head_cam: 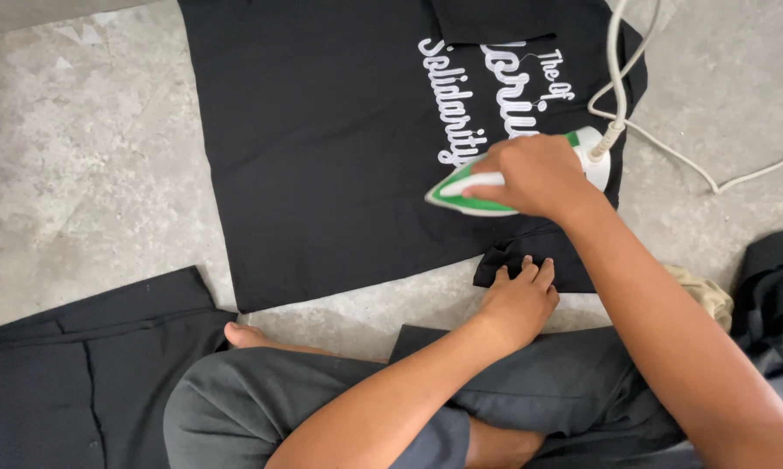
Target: A person irons a black shirt with a white print and then folds it neatly while sitting on the floor.
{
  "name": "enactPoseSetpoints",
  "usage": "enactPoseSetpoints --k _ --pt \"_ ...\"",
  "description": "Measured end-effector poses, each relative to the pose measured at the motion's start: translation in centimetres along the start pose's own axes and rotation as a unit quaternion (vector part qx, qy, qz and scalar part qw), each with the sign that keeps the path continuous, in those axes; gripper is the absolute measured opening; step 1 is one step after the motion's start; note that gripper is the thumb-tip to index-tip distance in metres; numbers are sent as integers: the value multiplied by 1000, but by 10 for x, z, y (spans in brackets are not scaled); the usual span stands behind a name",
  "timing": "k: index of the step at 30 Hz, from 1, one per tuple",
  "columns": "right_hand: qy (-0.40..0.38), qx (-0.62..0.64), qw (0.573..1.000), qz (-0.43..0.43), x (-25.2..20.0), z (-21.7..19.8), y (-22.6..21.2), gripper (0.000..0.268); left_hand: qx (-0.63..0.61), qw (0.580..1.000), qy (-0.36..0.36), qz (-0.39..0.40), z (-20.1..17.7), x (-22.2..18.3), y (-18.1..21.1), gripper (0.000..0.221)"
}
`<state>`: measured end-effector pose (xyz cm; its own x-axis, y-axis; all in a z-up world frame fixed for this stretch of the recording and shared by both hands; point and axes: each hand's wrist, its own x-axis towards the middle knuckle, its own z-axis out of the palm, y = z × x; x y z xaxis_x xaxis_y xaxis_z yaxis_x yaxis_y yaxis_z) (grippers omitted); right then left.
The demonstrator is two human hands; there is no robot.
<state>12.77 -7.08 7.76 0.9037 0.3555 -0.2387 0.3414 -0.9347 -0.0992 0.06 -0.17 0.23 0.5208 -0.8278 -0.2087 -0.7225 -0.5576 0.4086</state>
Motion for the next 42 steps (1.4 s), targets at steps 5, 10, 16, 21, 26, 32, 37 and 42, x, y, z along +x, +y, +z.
enactPoseSetpoints --k 5,10,16,21,26,32,37,42 --pt "-3 -25 996 -81 -7 12 -23 23 5 1000 -28 -5 1 3 1 41" --pt "8 -42 993 -114 -6 16 -29 28 9 999 -51 -11 5 5 1 42" --pt "-56 -66 996 11 -7 9 -4 26 -6 999 -31 -4 -7 -1 1 42" --pt "59 -45 995 -63 -15 18 -23 25 -14 996 -79 -26 -13 1 2 41" --pt "115 6 985 -127 -12 24 -31 26 -25 991 -128 -31 -22 4 1 41" --pt "126 158 976 -74 -35 -8 8 21 -16 998 -42 37 -39 -7 -4 42" --pt "245 445 858 -74 -61 -18 67 17 -93 991 41 86 -79 -7 15 36" --pt "362 645 664 110 -73 10 141 12 -151 980 106 77 -84 17 34 43"
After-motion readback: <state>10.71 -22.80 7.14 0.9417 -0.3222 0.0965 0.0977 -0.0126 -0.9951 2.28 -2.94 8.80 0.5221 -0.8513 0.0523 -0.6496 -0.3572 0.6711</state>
